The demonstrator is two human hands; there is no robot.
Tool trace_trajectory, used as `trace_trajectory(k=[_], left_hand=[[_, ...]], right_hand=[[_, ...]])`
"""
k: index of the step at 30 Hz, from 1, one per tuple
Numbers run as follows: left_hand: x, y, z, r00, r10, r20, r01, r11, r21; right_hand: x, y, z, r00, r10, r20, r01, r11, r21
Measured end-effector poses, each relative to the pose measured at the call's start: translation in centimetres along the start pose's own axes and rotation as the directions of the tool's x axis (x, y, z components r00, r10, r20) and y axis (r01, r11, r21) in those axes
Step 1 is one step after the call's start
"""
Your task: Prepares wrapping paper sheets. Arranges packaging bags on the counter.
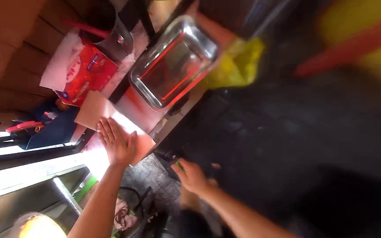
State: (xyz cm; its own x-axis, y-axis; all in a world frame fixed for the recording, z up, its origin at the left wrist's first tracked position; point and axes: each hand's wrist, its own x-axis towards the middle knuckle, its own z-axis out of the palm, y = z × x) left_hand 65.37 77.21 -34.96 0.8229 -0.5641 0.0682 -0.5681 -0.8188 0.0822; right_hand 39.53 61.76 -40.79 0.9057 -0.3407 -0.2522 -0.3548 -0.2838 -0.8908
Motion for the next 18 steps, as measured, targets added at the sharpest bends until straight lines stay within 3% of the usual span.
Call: trace_trajectory(k=[5,11,14,18], left_hand=[[-0.1,-0.4,0.2,0.999,0.036,0.010,-0.036,0.999,0.004],[0.0,-0.7,0.4,0.997,0.081,0.002,-0.081,0.996,-0.022],[0.0,-0.6,0.4,0.993,0.118,-0.003,-0.118,0.990,-0.081],[-0.2,-0.5,0.0,0.991,0.131,0.035,-0.127,0.988,-0.088]], right_hand=[[-0.5,-0.3,0.4,0.996,0.076,0.035,-0.079,0.995,0.060],[0.0,-0.6,-0.1,0.996,0.073,0.040,-0.075,0.996,0.042],[0.2,-1.1,-0.3,0.989,0.098,0.108,-0.107,0.992,0.072],[0.7,-1.2,1.2,0.998,0.062,0.033,-0.067,0.983,0.169]])
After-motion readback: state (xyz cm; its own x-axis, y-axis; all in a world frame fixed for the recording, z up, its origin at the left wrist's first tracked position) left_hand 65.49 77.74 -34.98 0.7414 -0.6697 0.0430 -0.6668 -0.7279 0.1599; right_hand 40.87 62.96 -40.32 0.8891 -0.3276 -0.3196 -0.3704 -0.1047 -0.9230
